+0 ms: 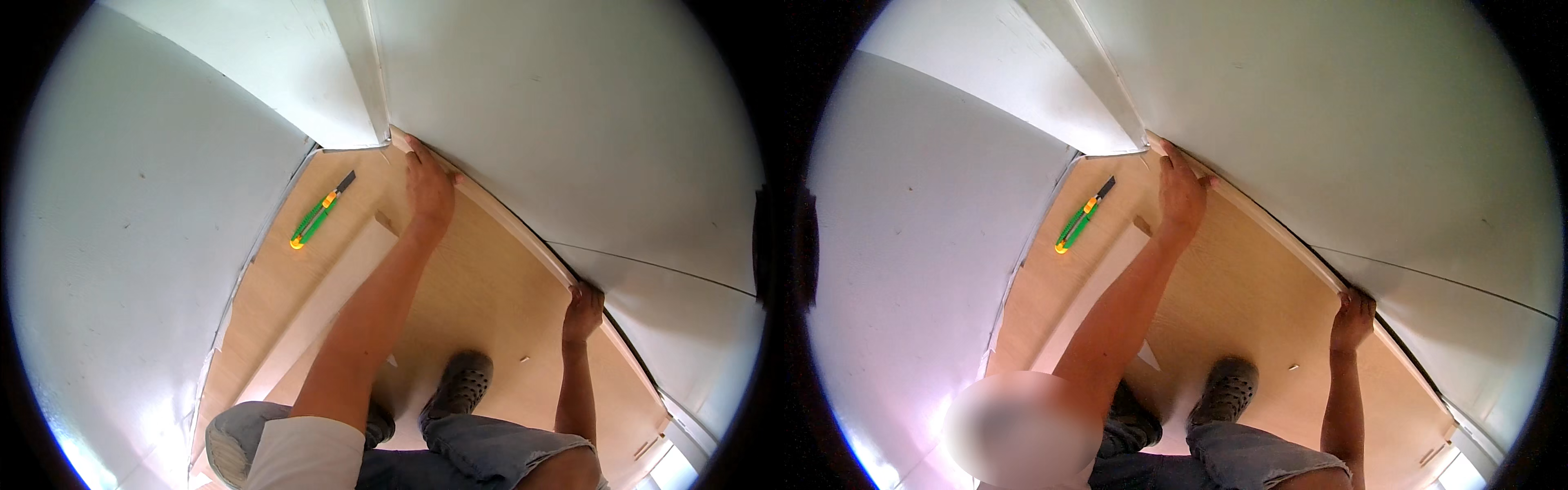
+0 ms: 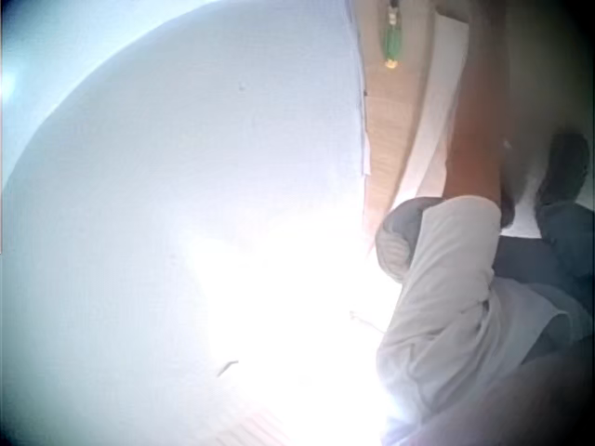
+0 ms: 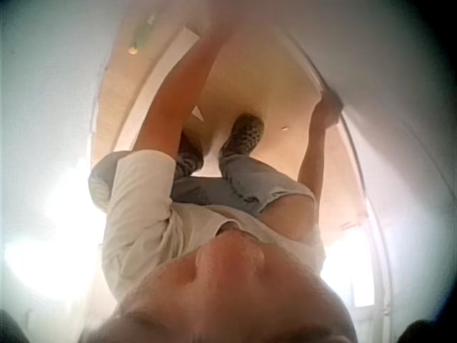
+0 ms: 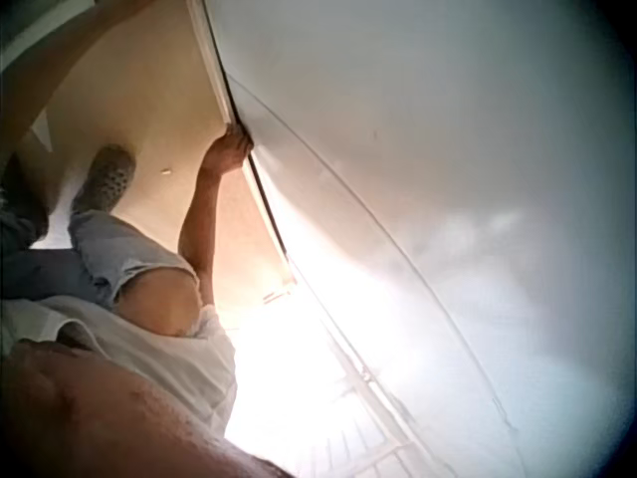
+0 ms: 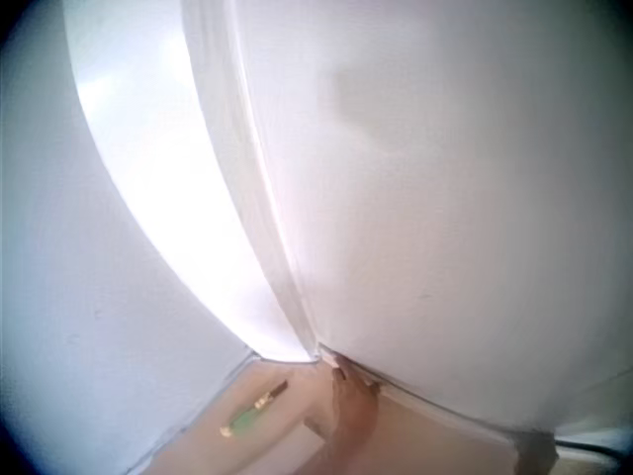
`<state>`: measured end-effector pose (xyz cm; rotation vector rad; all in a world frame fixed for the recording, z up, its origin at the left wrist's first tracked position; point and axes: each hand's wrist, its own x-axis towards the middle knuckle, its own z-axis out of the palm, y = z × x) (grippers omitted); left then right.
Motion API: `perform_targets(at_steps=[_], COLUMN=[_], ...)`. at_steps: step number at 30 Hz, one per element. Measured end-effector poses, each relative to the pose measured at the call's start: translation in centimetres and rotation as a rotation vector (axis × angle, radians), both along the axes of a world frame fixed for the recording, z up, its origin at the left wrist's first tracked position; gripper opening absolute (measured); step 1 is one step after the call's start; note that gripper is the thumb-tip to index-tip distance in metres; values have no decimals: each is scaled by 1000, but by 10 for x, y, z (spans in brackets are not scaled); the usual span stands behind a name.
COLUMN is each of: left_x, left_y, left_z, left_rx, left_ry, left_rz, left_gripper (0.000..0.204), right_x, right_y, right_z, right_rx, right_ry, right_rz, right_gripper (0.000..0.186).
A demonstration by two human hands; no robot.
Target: The person measures and cuts wooden baseboard pieces using a miter saw and a utility knife. They then fit the cut pieces into the corners of a room, adjusting them to ensure a snug fit against the walls and floor.
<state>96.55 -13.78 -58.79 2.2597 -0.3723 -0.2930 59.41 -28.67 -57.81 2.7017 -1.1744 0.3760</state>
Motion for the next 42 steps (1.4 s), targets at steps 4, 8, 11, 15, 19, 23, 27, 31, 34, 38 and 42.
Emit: perform_targets(at_steps=[4,8,11,15,19,23,27,31,34,38,42], left_x=[4,3,2,1,11,10,6,32,32,22,14], left_y=[-1,-9,-11,-14,-3,-6,-5,6,1,-5,-8], left_z=[12,9,-19,-4,-5,6,0,-14,-17,6,23], left_rx=[80,125,99,135,232,237,285,257,257,305,294], left_ry=[82,147,-17,-9,-4,-8,-31,-12,-5,-11,80], left_rz=[-35,-31,-2,-91,-73,-106,-158,-210,-218,-151,-94], left_gripper=[110,112,108,109,111,112,112,110,110,111,111], right_x=[-9,-23,-55,-81,-76,-78,-115,-85,-98,-96,-101], right_y=[4,20,12,-6,-22,-30,-32,-40,-47,-44,-39], right_z=[1,12,-4,-7,-17,-22,-46,-60,-47,-44,-33], right_rx=[-1,210,319,615,937,951,906,977,948,962,989], right_ry=[-2,-312,-440,-674,-1000,-1044,-1067,-1142,-1054,-905,-901], right_rz=[-43,-219,-290,-573,-683,-728,-680,-552,-499,-686,-612], right_gripper=[10,14,18,29,32,27,23,19,21,23,28])
